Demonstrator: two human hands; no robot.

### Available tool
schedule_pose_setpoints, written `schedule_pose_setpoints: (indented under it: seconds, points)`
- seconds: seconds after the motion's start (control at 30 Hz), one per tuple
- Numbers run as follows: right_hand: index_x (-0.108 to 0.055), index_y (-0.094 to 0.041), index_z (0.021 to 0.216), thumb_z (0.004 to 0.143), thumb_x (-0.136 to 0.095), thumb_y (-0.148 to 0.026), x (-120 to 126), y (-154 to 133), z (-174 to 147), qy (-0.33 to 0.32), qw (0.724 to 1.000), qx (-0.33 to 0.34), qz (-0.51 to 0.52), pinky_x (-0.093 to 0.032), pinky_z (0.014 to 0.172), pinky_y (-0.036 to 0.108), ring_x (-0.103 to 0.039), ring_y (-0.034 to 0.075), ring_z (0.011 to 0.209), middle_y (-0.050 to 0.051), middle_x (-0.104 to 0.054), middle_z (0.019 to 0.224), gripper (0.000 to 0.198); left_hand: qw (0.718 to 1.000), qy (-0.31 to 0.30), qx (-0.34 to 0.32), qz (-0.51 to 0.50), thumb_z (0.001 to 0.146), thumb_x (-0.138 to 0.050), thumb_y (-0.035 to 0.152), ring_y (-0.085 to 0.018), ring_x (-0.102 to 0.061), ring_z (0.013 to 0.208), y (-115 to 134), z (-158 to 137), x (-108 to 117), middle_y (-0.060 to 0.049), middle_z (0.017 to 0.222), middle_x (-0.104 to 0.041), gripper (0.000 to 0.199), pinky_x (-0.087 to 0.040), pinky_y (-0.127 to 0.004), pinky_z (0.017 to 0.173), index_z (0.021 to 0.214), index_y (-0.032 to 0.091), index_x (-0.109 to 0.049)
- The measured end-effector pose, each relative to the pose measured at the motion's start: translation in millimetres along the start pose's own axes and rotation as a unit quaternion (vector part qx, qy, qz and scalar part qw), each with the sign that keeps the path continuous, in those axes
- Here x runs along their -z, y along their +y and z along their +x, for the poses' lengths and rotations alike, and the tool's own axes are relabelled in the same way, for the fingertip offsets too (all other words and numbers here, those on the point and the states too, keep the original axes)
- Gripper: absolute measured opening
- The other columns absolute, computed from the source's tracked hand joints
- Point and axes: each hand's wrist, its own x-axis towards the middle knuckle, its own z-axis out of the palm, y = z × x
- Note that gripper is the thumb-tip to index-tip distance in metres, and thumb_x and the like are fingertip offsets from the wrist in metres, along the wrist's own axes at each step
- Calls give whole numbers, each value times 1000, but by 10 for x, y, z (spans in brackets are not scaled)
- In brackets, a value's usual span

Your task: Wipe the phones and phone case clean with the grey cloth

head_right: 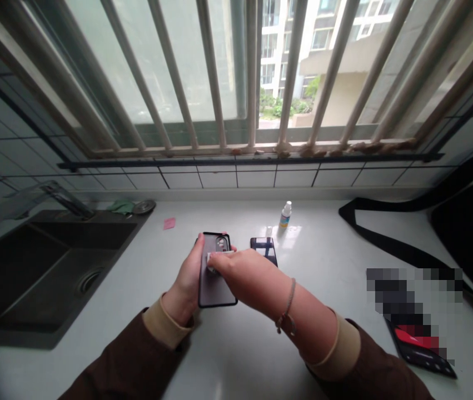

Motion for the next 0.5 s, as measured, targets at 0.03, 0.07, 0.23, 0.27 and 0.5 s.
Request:
schedule_pose_setpoints:
  seconds: [0.03,0.07,0.23,0.27,0.5]
  points:
    - [-70,-20,122,95,-57,-3,32,-26,-6,-13,1000,-2,-4,-51,65,28,-74,20,76,7,-78,90,34,1000,17,-17,3,105,-45,64,-29,-79,84,4,8,9,-16,94,-79,60,-64,-39,81,111,11,-74]
    - [-71,-21,121,96,-58,-4,69,-53,-13,-26,1000,-1,-6,-49,62,27,-73,20,72,5,-77,86,34,999,31,-36,5,105,-45,64,-28,-78,81,9,13,14,-15,92,-79,60,-64,-39,78,110,11,-73]
    - [-76,-25,113,97,-57,-9,237,-218,-66,-88,996,20,-2,-40,54,28,-64,18,59,2,-72,70,30,989,101,-111,7,105,-45,63,-26,-77,76,66,20,2,-15,92,-78,60,-65,-39,76,103,10,-73]
    - [-77,-24,112,97,-57,-9,261,-248,-78,-96,995,21,-1,-39,53,28,-63,18,57,2,-71,68,29,986,111,-126,6,105,-47,62,-25,-77,77,78,19,-2,-15,94,-78,58,-65,-39,78,103,10,-73]
    - [-80,-23,102,95,-60,-10,454,-196,-99,-72,982,-75,160,-41,61,23,-67,14,68,1,-77,79,24,996,39,-73,28,107,-39,62,-26,-76,75,84,-4,-14,-17,87,-77,67,-64,-37,73,99,7,-75]
